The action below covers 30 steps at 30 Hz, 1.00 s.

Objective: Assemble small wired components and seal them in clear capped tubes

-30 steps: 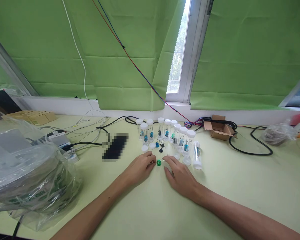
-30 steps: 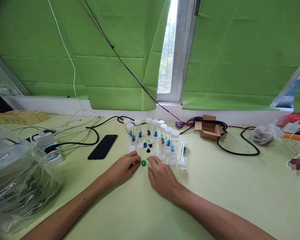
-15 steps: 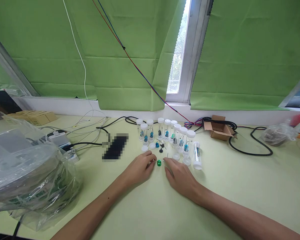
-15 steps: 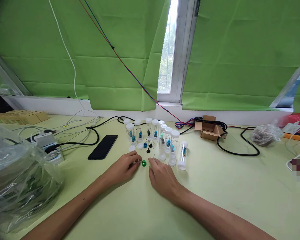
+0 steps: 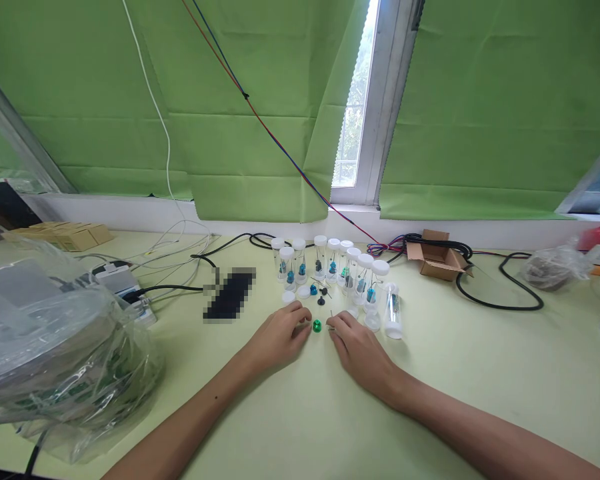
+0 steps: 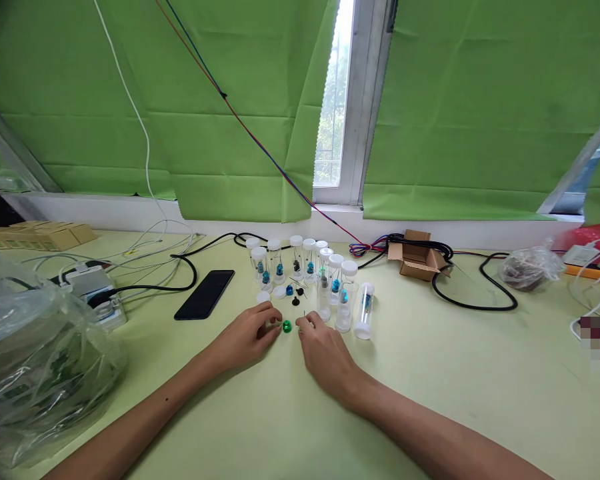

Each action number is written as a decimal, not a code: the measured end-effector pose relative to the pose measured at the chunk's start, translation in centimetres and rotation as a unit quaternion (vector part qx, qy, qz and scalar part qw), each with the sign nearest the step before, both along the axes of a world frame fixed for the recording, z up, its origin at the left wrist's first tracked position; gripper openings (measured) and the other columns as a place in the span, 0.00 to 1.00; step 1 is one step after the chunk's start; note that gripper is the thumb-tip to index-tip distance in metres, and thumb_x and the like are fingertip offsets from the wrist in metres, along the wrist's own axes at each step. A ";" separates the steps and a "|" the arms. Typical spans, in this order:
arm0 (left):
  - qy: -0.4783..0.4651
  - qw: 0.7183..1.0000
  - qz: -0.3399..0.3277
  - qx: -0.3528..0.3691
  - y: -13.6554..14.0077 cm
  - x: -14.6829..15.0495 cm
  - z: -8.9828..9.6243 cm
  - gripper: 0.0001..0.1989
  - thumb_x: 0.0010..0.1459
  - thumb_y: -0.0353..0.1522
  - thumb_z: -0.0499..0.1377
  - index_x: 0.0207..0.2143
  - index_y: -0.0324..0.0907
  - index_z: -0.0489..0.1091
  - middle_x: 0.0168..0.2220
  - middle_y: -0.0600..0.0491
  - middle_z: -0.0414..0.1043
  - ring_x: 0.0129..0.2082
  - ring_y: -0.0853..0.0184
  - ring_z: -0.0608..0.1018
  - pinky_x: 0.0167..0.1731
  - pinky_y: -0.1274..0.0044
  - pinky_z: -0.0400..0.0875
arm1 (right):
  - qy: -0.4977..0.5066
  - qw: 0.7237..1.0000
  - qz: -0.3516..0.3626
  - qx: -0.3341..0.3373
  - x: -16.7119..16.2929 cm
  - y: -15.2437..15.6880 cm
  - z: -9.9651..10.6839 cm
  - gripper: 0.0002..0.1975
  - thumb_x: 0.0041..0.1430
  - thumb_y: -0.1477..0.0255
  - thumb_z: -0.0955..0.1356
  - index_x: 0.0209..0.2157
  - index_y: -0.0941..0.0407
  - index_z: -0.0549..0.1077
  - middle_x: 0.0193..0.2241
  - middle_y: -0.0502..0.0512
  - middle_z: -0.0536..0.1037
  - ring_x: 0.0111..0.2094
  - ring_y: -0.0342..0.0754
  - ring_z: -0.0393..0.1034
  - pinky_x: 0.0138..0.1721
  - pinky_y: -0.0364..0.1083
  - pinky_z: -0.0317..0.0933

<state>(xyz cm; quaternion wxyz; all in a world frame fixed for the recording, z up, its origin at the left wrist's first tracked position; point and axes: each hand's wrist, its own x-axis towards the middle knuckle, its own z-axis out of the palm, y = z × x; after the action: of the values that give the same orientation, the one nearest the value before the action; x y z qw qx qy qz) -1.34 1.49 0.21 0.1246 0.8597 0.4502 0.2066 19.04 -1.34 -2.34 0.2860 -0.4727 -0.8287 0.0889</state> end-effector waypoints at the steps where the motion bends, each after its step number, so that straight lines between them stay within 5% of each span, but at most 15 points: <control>1: 0.003 1.000 0.000 0.000 0.0 0.0 -0.1 0.09 0.64 0.33 0.51 0.37 0.43 0.70 0.37 0.51 0.70 0.32 0.65 0.73 0.31 0.76 0.64 | -0.002 1.000 -0.002 0.001 0.0 0.0 0.0 0.10 0.65 0.80 0.60 0.42 0.56 0.70 0.38 0.57 0.72 0.37 0.49 0.71 0.36 0.45 0.64; 16: 0.009 1.000 -0.004 -0.005 0.3 0.0 -0.5 0.10 0.65 0.29 0.47 0.32 0.42 0.65 0.34 0.52 0.68 0.31 0.65 0.71 0.32 0.75 0.63 | -0.033 0.999 0.001 -0.024 0.0 0.1 0.2 0.08 0.67 0.78 0.61 0.38 0.55 0.71 0.36 0.55 0.71 0.35 0.47 0.71 0.34 0.44 0.61; 30: -0.111 0.992 0.031 -0.060 0.0 0.6 -0.1 0.08 0.62 0.33 0.51 0.32 0.42 0.66 0.30 0.53 0.70 0.28 0.66 0.70 0.28 0.75 0.63 | -0.031 0.999 0.028 -0.003 0.1 0.1 -0.1 0.09 0.67 0.80 0.59 0.37 0.56 0.68 0.36 0.54 0.69 0.31 0.45 0.68 0.31 0.43 0.60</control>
<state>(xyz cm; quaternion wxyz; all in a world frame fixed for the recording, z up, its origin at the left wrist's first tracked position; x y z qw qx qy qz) -0.71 1.48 0.07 0.2187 0.8080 0.4716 0.2773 19.12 -1.19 -2.48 0.2562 -0.4526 -0.8499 0.0843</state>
